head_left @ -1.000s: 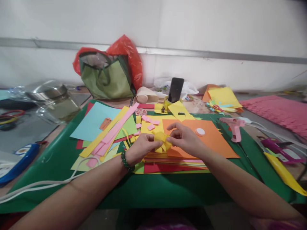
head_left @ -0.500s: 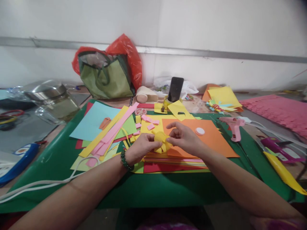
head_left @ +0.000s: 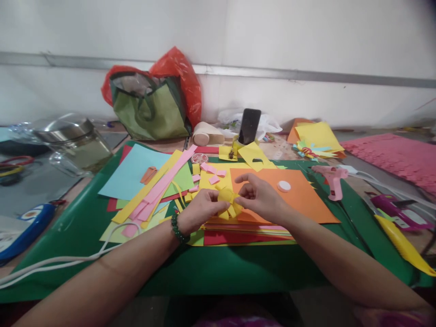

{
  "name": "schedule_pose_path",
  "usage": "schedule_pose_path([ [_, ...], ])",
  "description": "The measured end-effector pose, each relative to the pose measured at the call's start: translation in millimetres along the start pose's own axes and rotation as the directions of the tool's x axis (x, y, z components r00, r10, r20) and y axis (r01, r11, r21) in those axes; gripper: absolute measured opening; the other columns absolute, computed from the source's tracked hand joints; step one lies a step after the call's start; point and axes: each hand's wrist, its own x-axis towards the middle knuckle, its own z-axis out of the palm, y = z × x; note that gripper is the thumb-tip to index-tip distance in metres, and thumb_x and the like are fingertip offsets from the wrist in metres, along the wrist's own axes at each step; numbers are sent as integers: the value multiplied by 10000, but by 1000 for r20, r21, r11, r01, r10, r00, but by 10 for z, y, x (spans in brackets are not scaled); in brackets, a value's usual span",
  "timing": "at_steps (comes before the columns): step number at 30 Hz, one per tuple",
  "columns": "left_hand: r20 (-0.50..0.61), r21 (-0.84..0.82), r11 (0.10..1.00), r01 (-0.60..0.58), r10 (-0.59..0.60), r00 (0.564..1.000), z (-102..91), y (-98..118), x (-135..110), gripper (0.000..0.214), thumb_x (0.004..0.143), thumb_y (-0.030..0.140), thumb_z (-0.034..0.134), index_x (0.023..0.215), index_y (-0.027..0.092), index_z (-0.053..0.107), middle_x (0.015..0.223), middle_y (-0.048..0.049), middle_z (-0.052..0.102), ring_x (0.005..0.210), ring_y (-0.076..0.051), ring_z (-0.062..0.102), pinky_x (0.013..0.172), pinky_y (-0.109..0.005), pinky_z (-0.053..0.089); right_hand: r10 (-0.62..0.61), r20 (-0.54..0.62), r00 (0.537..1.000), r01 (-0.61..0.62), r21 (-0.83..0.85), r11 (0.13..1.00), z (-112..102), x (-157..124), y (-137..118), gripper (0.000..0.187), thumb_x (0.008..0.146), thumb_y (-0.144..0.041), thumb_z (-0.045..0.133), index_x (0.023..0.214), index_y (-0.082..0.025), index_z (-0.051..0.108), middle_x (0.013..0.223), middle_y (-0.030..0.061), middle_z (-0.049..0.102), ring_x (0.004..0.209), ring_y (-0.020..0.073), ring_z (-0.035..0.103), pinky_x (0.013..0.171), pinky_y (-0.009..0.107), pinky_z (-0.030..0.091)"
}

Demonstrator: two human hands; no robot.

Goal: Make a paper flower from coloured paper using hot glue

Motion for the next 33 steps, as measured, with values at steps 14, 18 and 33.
schedule_pose_path([
  [14, 32, 32, 999, -20, 19, 999, 0, 49, -19, 193, 603, 329, 633, 596, 143, 580, 542, 18, 508, 515, -97, 423, 508, -232, 321, -39, 8, 999, 40, -55, 998, 10, -7, -1, 297, 764, -233, 571, 1024, -200, 432, 612, -60, 540, 564, 119, 508, 546, 244, 398],
  [18, 27, 41, 999, 3, -4, 1000, 19, 86, -37, 288, 624, 412, 663, 595, 142, 566, 513, 43, 442, 474, -73, 344, 463, -223, 244, -74, 12, 997, 75, -69, 995, 36, -11, 11, 283, 773, -215, 574, 1020, -198, 436, 618, -57, 544, 568, 115, 514, 546, 239, 401],
  [33, 107, 92, 992, -81, 71, 992, -25, 69, -40, 295, 698, 414, 664, 657, 126, 619, 548, 13, 526, 491, -79, 397, 451, -204, 297, -126, 26, 992, 129, -134, 983, 9, -8, 18, 304, 798, -232, 557, 1083, -194, 456, 674, -24, 600, 627, 132, 551, 579, 256, 425],
])
